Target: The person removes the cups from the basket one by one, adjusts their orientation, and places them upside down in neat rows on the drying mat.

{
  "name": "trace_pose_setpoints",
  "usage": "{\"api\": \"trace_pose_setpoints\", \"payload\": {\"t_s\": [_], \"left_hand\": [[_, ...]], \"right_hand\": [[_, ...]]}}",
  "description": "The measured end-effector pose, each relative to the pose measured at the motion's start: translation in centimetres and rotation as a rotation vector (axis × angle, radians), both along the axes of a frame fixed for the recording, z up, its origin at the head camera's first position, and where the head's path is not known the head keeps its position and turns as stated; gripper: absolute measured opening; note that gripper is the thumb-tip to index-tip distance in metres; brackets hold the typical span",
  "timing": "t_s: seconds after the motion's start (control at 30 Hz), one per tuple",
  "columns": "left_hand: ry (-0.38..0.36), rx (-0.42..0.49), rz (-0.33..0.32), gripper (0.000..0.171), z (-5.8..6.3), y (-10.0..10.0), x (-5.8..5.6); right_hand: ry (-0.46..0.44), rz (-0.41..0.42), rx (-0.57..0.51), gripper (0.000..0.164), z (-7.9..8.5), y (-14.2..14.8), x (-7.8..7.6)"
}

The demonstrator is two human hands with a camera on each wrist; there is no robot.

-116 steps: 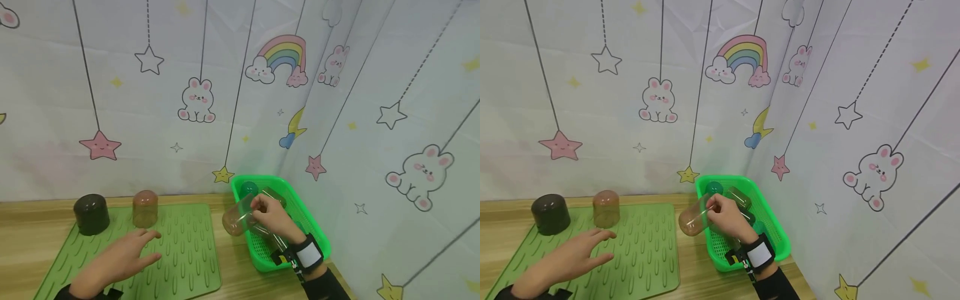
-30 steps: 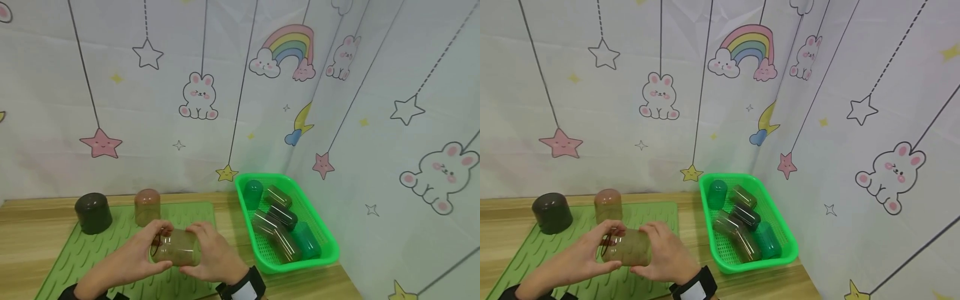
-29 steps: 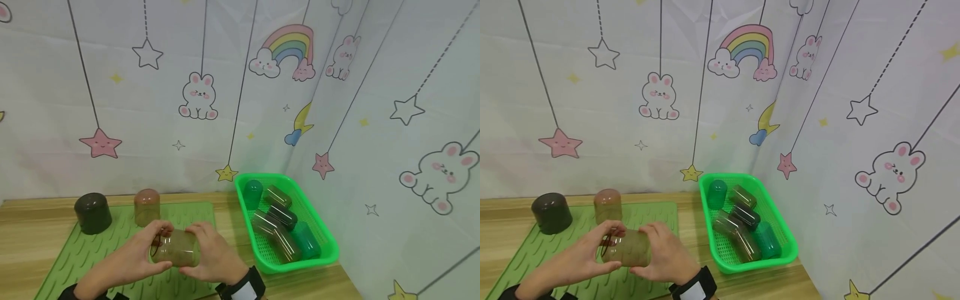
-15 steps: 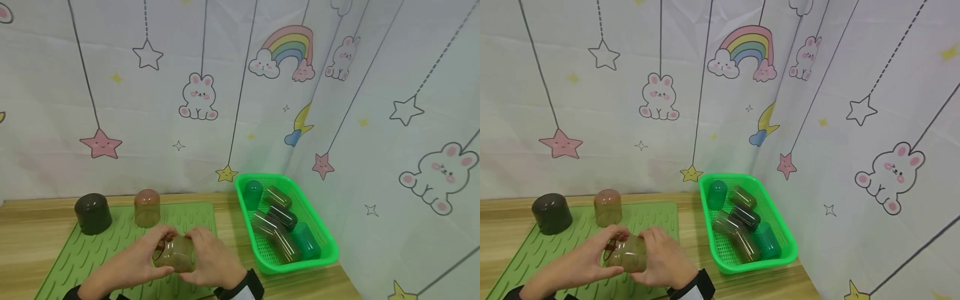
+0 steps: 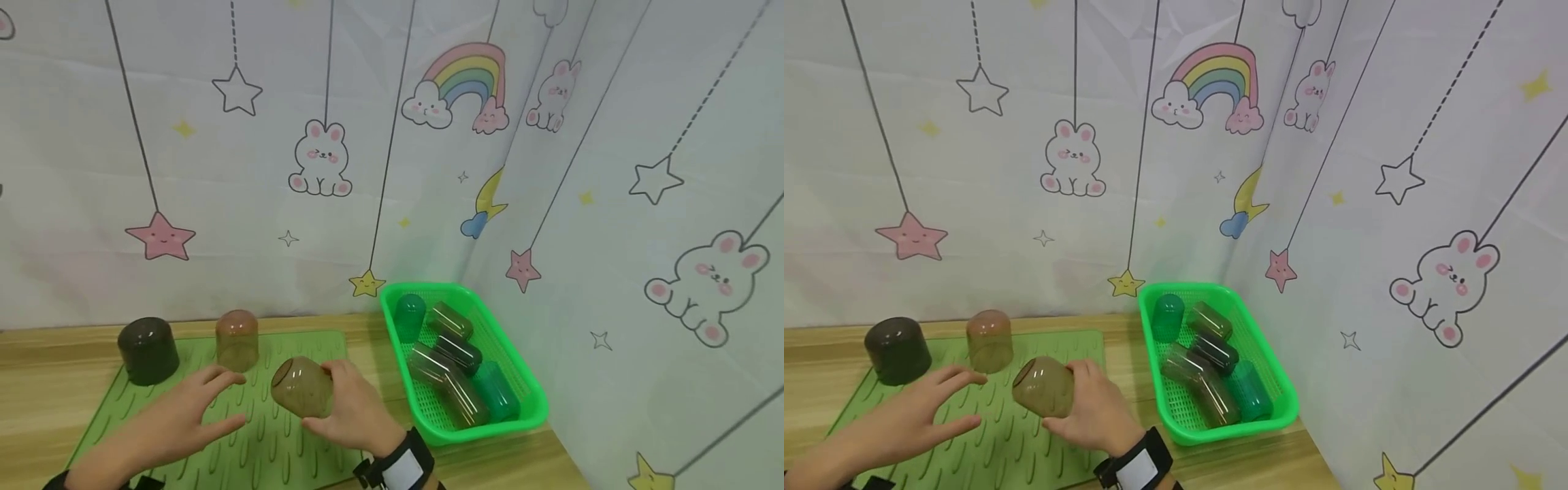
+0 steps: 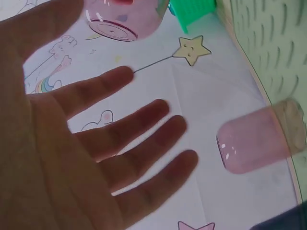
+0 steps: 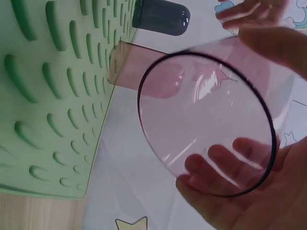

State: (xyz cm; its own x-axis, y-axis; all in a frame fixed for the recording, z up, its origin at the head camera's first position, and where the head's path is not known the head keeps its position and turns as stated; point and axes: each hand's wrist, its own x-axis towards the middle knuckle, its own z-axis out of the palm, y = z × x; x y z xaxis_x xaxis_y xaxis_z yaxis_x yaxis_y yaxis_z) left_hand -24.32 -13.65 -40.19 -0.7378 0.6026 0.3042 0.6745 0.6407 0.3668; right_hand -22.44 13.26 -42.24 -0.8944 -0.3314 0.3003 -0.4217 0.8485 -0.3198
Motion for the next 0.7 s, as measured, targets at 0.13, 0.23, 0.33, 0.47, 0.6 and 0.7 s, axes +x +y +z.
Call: {"api": "trace_pose_setpoints", "payload": {"t_s": [0.13, 0.23, 0.33, 0.47, 0.6, 0.7], "left_hand": [[-0.072, -0.104, 0.017, 0.048, -0.3, -0.9, -0.1], [-0.093, -0.13, 0.018, 0.047, -0.5, -1.2, -0.1], [-0.099, -0.139, 0.015, 0.046, -0.7, -1.4, 0.0], [-0.102, -0.143, 0.017, 0.044, -0.9, -1.8, 0.1], [-0.118, -0.153, 0.013, 0.043, -1.2, -2.3, 0.2], [-0.119, -0.16, 0.005, 0.044, -1.3, -2.6, 0.2]], "right_hand": [[-0.06, -0.077, -0.071, 0.072, 0.1, -0.5, -1.0], [-0.056, -0.127, -0.123, 0.071, 0.2, -0.9, -2.1], [-0.049, -0.182, -0.21, 0.068, 0.1, -1.3, -3.1], [-0.087, -0.266, -0.412, 0.066, -0.4, -2.0, -4.0], [-0.123, -0.326, -0.568, 0.071, -0.9, -2.8, -4.9], [-0.117, -0.344, -0.594, 0.075, -1.0, -3.1, -6.1]]}}
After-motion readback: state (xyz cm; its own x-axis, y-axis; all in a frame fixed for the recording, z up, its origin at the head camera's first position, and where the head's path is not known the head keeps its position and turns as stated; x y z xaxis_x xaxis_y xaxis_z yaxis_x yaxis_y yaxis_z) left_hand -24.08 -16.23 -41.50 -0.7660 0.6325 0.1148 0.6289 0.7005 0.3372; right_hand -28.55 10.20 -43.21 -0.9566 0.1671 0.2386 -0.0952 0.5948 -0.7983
